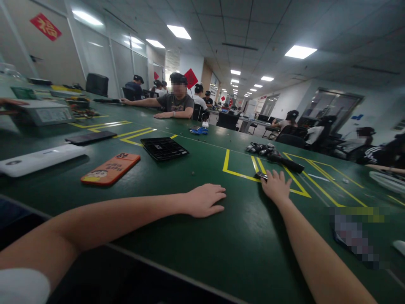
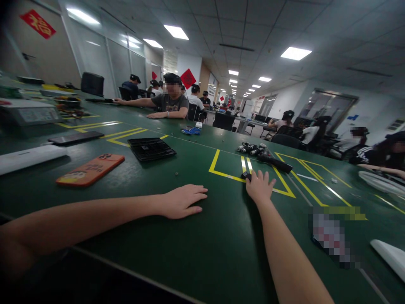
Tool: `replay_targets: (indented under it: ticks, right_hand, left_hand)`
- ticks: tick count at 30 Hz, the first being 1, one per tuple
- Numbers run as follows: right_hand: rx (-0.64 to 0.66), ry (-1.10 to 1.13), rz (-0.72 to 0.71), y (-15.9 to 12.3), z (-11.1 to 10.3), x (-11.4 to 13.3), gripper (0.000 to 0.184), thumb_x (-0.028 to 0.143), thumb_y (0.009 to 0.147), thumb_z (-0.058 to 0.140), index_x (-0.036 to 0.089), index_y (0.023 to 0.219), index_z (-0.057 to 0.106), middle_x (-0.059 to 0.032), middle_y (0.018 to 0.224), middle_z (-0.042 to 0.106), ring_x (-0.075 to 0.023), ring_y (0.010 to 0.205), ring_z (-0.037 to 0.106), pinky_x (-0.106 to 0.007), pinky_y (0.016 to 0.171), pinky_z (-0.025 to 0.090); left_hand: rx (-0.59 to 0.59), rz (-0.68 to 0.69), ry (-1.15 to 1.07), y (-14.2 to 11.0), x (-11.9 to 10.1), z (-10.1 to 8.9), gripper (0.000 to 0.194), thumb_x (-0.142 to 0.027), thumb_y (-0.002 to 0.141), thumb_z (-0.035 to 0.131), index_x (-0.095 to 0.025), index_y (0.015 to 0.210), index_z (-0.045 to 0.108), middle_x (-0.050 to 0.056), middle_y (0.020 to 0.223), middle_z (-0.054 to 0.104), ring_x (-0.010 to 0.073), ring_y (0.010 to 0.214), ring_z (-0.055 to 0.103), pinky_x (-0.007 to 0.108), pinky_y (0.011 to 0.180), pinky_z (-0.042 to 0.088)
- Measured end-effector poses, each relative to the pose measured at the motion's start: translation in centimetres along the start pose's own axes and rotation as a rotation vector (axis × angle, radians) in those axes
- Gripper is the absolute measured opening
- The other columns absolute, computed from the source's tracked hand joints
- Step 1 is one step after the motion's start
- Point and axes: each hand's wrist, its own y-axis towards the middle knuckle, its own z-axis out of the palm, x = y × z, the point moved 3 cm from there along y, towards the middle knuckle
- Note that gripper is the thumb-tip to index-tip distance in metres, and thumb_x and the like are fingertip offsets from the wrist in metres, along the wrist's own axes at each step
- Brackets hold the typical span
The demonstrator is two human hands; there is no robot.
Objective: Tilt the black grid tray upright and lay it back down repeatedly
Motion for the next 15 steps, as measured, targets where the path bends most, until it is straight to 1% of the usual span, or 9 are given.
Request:
replay_targets:
  ticks: [2,3,5,7,8,9,11,13,15]
  right_hand:
    - [0.113,0.026,0.035,0.1,1.1,-1.2,0.048,0.037,0.09,0.035,0.018,0.133,0.046,-0.0153,0.138,0.044,-0.0341,0.124,0.04,-0.052,0.097,0.035]
    - [0.139,0.031,0.031,0.2,1.4,-1.3,0.048,0.035,0.09,0.035,0.017,0.133,0.046,-0.0159,0.136,0.046,-0.0328,0.12,0.044,-0.049,0.096,0.037]
    - [0.142,0.02,0.012,0.4,1.7,-1.3,0.048,0.033,0.09,0.036,0.015,0.133,0.045,-0.0173,0.133,0.047,-0.0319,0.117,0.046,-0.044,0.095,0.037]
    - [0.13,0.005,0.001,0.6,1.8,-1.0,0.048,0.031,0.09,0.036,0.013,0.134,0.044,-0.0183,0.132,0.047,-0.0324,0.116,0.047,-0.043,0.095,0.037]
    - [0.131,0.002,-0.001,0.6,1.7,-0.8,0.049,0.031,0.09,0.036,0.012,0.134,0.044,-0.0185,0.132,0.047,-0.0326,0.115,0.047,-0.043,0.095,0.036]
    - [0.133,0.002,-0.001,0.6,1.7,-0.8,0.049,0.031,0.09,0.035,0.012,0.134,0.044,-0.0186,0.132,0.047,-0.0328,0.115,0.047,-0.043,0.095,0.036]
    - [0.143,0.011,0.003,0.6,1.6,-0.8,0.049,0.032,0.09,0.034,0.012,0.134,0.043,-0.0185,0.133,0.046,-0.0336,0.115,0.047,-0.043,0.095,0.037]
    - [0.155,0.027,0.011,0.6,1.5,-0.8,0.05,0.032,0.09,0.034,0.013,0.135,0.043,-0.0179,0.134,0.045,-0.0342,0.115,0.046,-0.044,0.094,0.037]
    - [0.16,0.037,0.017,0.6,1.6,-1.0,0.05,0.033,0.09,0.033,0.014,0.135,0.042,-0.0175,0.135,0.044,-0.0342,0.116,0.046,-0.043,0.094,0.038]
  left_hand:
    - [-0.018,0.001,0.013,0.2,0.1,-0.1,0.044,-0.038,0.093,0.038,-0.012,0.124,0.053,0.012,0.134,0.051,0.0219,0.124,0.046,0.035,0.101,0.036]
    - [-0.038,-0.009,0.04,0.3,0.5,-0.2,0.041,-0.036,0.093,0.038,-0.013,0.122,0.054,0.011,0.132,0.053,0.0209,0.122,0.048,0.034,0.1,0.037]
    - [-0.104,-0.054,0.147,0.4,1.7,-0.6,0.037,-0.032,0.092,0.039,-0.014,0.12,0.055,0.011,0.129,0.055,0.0211,0.118,0.049,0.035,0.098,0.038]
    - [-0.176,-0.151,0.282,0.4,3.5,-1.1,0.034,-0.028,0.091,0.041,-0.014,0.119,0.055,0.012,0.129,0.053,0.0234,0.115,0.05,0.038,0.094,0.039]
    - [-0.188,-0.217,0.336,0.4,4.5,-1.2,0.033,-0.026,0.09,0.042,-0.013,0.117,0.056,0.014,0.127,0.053,0.0244,0.111,0.051,0.038,0.091,0.041]
    - [-0.177,-0.286,0.375,0.3,5.6,-1.3,0.031,-0.025,0.09,0.043,-0.012,0.114,0.057,0.015,0.123,0.055,0.0248,0.106,0.053,0.038,0.087,0.043]
    - [-0.111,-0.391,0.404,0.2,7.5,-1.4,0.026,-0.022,0.09,0.042,-0.011,0.104,0.061,0.015,0.107,0.06,0.0234,0.095,0.056,0.035,0.078,0.045]
    - [-0.038,-0.405,0.393,0.1,8.7,-1.3,0.024,-0.015,0.089,0.039,-0.012,0.097,0.062,0.013,0.095,0.06,0.0212,0.089,0.056,0.031,0.073,0.045]
    - [-0.011,-0.381,0.373,-0.1,9.4,-1.3,0.026,-0.007,0.086,0.037,-0.013,0.095,0.061,0.012,0.094,0.059,0.0194,0.087,0.057,0.029,0.07,0.045]
